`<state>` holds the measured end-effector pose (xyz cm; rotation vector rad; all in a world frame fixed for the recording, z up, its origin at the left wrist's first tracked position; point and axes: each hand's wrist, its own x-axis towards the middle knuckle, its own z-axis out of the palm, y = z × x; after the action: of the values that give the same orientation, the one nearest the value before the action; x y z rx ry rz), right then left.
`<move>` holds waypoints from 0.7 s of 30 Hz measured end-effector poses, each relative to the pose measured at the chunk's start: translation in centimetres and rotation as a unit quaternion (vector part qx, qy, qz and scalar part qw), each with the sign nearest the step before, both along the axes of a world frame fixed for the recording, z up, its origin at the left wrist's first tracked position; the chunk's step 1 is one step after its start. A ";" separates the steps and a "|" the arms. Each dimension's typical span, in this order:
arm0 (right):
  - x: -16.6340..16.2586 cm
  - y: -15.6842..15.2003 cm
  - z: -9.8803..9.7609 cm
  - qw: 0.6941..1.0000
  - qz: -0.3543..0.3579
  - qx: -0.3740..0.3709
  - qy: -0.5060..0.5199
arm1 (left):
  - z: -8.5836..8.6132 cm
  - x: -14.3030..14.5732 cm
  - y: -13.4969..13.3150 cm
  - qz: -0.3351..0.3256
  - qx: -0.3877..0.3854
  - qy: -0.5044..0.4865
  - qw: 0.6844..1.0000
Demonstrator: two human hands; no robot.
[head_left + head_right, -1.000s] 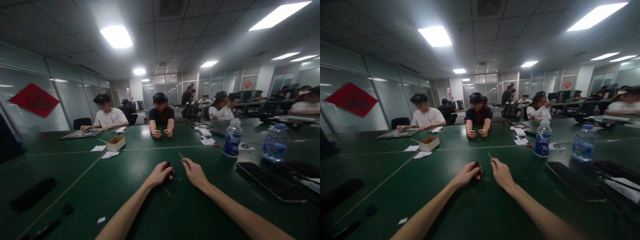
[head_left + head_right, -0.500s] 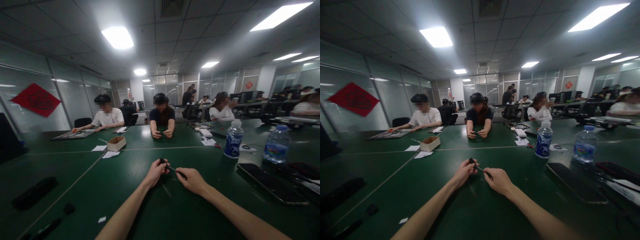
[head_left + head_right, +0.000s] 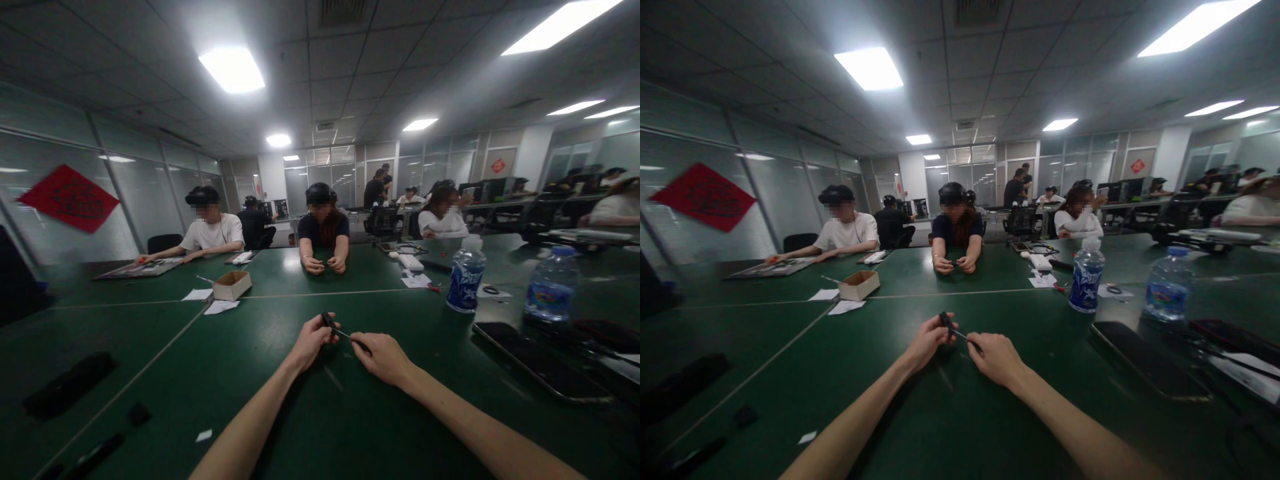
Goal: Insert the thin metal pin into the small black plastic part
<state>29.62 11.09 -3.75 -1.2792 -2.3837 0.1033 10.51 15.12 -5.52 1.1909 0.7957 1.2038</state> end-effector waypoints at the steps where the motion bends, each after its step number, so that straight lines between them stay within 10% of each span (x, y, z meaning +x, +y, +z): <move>1: 0.0 -0.1 0.1 1.000 -0.001 -0.001 -0.001 | 0.0 0.0 0.0 0.000 0.005 0.003 1.000; 21: 0.1 -0.2 0.3 1.000 0.011 0.000 -0.002 | -0.6 -0.3 0.3 -0.005 0.010 -0.018 1.000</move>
<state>29.70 10.85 -3.49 -1.2560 -2.4017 0.1070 10.21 15.45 -6.15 1.1861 0.7514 1.2238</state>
